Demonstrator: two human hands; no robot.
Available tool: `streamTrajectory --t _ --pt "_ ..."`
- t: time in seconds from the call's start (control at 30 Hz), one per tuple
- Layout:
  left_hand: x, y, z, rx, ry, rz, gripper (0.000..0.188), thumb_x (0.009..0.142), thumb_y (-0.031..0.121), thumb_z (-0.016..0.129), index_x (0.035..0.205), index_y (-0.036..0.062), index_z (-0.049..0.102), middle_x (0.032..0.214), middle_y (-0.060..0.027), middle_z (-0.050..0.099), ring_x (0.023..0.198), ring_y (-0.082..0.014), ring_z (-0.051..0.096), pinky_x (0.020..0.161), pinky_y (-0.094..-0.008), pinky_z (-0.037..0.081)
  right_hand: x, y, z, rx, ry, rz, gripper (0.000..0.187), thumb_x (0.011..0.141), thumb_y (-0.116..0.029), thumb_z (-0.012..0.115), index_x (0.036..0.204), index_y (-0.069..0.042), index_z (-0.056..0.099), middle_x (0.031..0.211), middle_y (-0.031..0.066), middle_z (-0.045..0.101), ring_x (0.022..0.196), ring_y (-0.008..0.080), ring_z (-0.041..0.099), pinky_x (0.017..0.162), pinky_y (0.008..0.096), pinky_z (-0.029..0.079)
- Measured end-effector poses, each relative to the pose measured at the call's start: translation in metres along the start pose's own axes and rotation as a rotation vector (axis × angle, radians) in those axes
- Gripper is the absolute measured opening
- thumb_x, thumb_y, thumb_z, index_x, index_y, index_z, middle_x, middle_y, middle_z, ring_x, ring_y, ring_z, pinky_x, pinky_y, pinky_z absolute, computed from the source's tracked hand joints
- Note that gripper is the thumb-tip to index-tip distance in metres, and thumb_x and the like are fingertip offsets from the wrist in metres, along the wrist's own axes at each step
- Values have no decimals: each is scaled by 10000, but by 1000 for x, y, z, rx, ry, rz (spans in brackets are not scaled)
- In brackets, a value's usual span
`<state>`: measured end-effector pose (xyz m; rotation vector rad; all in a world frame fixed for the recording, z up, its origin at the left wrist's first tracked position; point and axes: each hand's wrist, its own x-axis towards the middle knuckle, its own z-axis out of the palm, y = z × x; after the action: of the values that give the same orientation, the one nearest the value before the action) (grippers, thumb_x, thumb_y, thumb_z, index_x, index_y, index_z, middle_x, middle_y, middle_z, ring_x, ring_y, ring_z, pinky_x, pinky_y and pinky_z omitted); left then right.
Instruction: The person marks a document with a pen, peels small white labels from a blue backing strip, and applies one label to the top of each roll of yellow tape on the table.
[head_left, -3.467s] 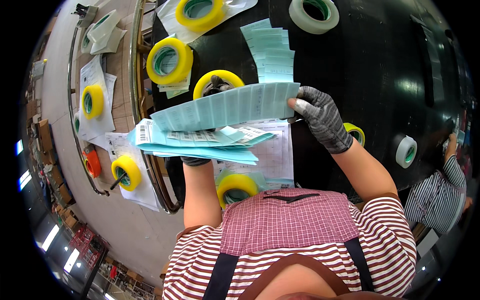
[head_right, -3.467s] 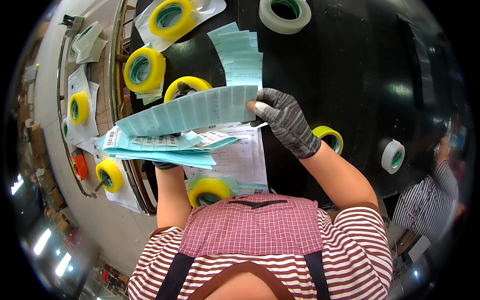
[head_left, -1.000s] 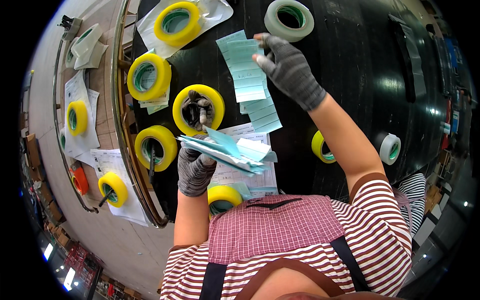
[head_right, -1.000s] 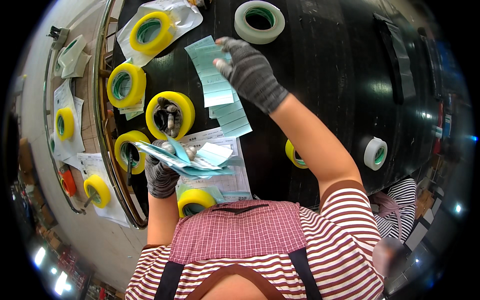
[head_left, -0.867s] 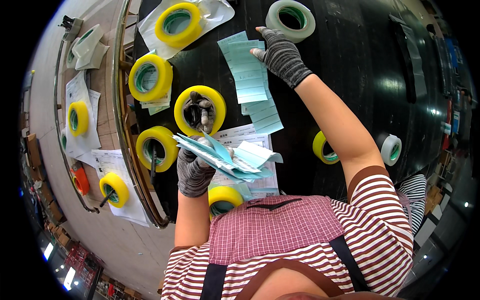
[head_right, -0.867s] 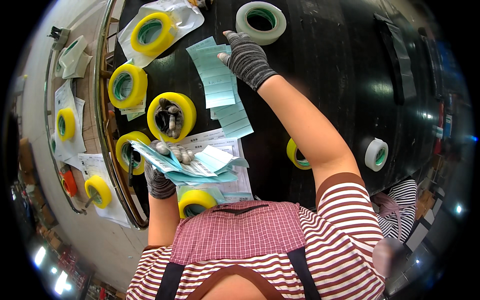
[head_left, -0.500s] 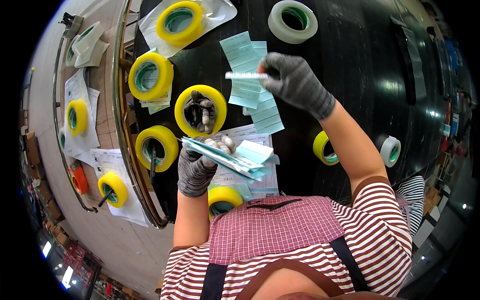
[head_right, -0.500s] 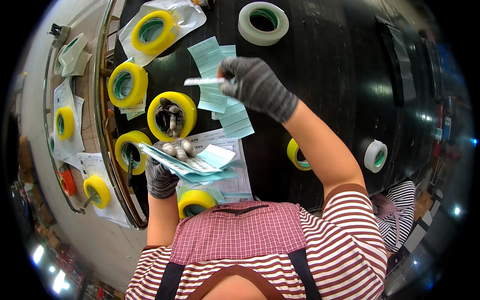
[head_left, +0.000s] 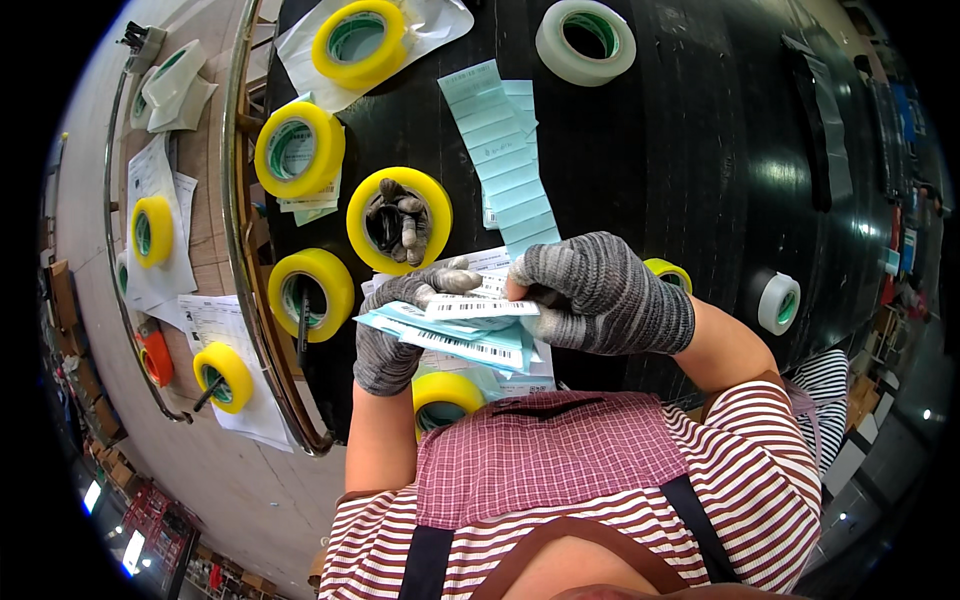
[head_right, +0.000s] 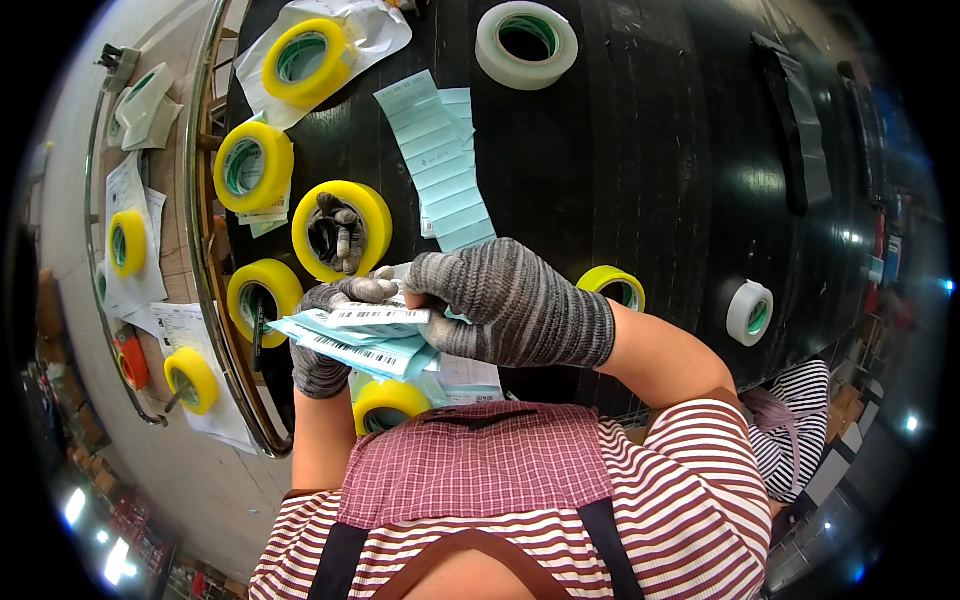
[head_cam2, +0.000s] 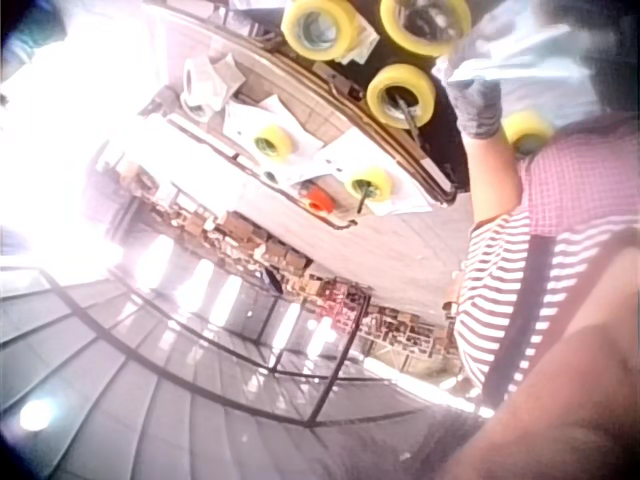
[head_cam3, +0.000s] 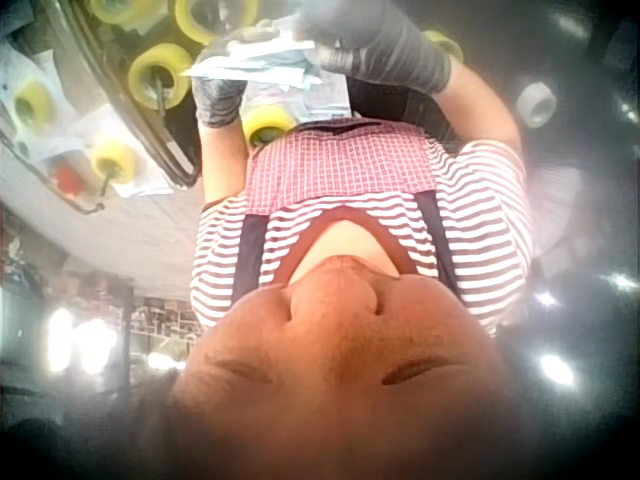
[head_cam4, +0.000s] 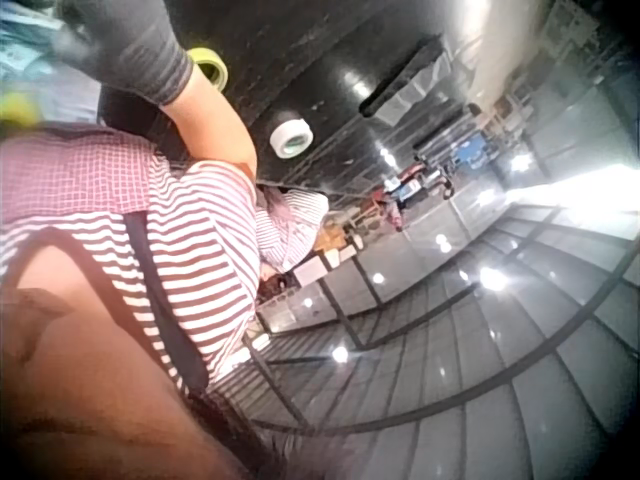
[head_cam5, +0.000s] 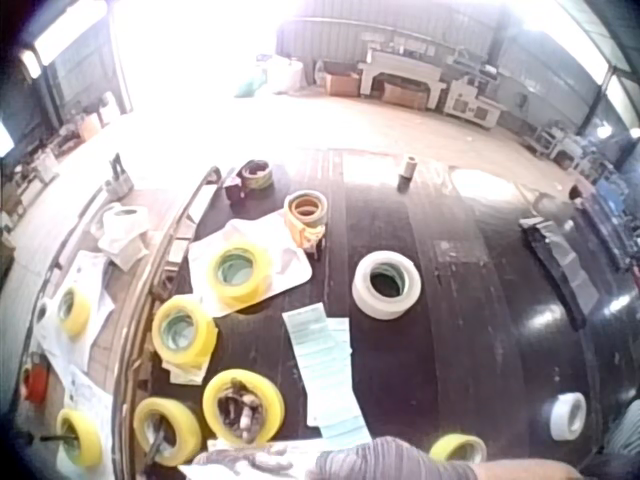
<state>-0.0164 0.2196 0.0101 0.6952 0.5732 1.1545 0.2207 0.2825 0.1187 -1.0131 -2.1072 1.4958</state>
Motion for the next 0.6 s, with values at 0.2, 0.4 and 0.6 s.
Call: streamTrajectory --t 0.2,0.4,0.6 --pt "-9 11 -7 -56 201 -109 430 742 287 789 1016 6 615 962 -157 672 854 -250 662 763 -355 538 14 -9 8 193 41 36 244 799 -174 679 986 -27 624 823 95 655 721 194 660 697 282 537" --pt "1 10 -20 -309 13 50 437 726 404 759 986 66 668 932 -135 681 871 -281 662 898 -431 448 65 80 -27 -304 463 18 458 841 -281 672 1193 -24 531 1027 132 623 862 213 640 772 315 527" --pt "6 35 -11 -402 -85 226 437 807 418 678 1134 136 605 1031 -45 675 939 -206 660 926 -418 440 136 145 -38 -875 321 377 799 740 -377 736 1389 -125 342 1253 142 505 1160 278 522 912 431 476"
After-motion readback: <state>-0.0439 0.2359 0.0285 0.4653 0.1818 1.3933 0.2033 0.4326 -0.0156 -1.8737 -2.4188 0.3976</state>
